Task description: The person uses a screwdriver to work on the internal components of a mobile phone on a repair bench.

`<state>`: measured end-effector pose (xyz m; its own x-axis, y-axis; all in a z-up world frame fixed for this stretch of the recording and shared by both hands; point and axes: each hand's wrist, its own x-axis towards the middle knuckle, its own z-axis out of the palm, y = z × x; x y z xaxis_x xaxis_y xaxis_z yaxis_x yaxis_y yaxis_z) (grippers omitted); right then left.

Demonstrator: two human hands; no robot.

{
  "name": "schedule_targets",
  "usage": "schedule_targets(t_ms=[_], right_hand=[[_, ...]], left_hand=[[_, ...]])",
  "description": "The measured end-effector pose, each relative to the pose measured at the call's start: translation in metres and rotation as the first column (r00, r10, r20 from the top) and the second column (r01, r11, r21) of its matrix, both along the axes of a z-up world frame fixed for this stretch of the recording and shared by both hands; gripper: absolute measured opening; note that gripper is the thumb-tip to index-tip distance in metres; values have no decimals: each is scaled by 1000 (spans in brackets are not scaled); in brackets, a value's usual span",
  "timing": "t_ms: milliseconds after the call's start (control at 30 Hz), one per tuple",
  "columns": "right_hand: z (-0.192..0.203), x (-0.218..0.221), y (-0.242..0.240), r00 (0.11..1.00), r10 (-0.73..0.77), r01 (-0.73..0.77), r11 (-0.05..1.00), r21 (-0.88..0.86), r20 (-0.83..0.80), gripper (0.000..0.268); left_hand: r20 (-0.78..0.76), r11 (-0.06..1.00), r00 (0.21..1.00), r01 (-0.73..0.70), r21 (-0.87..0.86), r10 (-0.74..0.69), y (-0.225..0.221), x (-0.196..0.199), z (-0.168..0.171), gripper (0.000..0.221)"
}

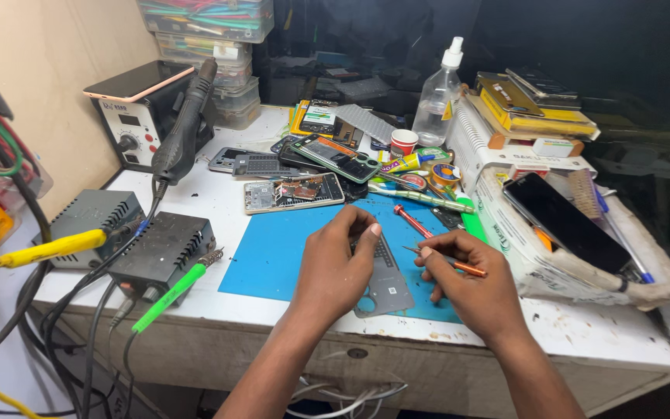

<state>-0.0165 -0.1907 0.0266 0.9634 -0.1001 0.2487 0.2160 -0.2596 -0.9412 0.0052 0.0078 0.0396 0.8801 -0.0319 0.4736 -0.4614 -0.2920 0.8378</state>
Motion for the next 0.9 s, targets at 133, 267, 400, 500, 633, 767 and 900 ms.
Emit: schedule_targets(t_ms=[133,267,400,500,633,767,900], right_hand=[[-5,1,-4,996,6,-10,999,-47,-92,23],[-8,-6,-5,991,-23,12,997,-81,-131,20],[-15,-13,-4,997,-20,14,997,-79,-73,17],[-16,-15,2,997,-77,74,985,-159,-15,16],[-13,-18,5,995,-103,99,968,-230,-6,18],[-11,-19,8,997,-63,72,971,-229,48,18],[-8,-21,9,995,-79,93,953,-289,57,20]], left_hand=[[59,999,998,5,48,-8,4,5,-2,20],[193,969,980,-1,245,-48,4,7,-10,24],[339,910,938,-80,407,-69,3,9,-24,25],[308,904,950,-79,421,-60,1,10,-28,20],[280,894,958,-68,443,-65,0,9,-28,18],[287,893,955,-70,445,-69,1,8,-27,18],[276,887,959,-74,456,-62,1,6,-25,19]])
